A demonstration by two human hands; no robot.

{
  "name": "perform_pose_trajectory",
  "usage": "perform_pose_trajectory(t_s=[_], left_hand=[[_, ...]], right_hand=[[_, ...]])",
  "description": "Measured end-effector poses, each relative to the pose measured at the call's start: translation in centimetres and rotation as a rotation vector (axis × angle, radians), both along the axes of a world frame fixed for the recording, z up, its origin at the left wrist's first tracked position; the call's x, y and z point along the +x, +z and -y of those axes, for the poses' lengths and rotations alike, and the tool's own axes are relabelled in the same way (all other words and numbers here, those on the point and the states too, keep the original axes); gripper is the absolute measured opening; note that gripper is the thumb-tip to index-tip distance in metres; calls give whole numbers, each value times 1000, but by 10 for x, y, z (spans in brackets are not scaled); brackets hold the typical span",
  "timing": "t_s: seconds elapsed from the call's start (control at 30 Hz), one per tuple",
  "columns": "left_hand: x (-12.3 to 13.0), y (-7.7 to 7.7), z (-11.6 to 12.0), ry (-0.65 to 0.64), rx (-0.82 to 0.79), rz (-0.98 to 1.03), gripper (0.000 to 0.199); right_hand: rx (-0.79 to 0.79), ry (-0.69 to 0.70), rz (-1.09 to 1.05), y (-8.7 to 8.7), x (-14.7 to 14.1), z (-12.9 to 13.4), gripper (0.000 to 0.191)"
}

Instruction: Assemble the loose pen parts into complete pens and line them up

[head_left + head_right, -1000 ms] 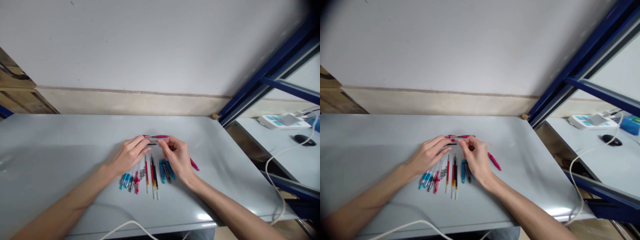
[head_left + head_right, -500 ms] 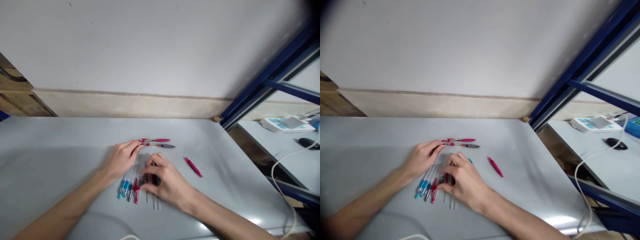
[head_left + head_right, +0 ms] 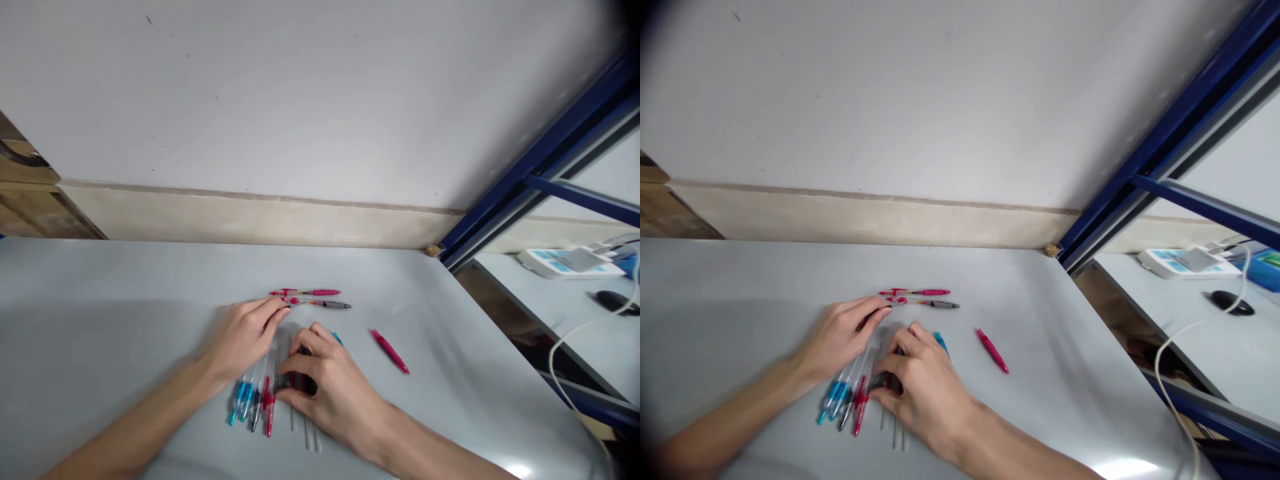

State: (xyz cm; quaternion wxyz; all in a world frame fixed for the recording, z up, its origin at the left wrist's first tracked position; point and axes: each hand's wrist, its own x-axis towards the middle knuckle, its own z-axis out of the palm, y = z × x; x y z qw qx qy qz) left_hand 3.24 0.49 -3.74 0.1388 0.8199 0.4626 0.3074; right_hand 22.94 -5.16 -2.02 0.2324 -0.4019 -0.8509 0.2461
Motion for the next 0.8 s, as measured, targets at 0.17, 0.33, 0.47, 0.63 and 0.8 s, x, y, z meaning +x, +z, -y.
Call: perform_pose_trajectory(t_s=[0.17, 0.33, 0.47, 0.63, 0.8], left_hand=[[0, 2, 1, -22, -7, -5, 27], [0, 2, 1, -24, 10, -16, 28], [0, 0, 1, -37, 35, -16, 28], [-2, 0, 2, -79, 75, -25, 27], [-3, 1, 4, -103, 92, -29, 26]], right_hand=[[-40, -10, -54, 3, 1, -3, 16], [-75, 1, -120, 8, 4, -7, 18], [-126, -21, -237, 14, 8, -9, 16], [-128, -156, -436, 17, 22, -22, 18], [-149, -340, -576, 9, 36, -41, 17]])
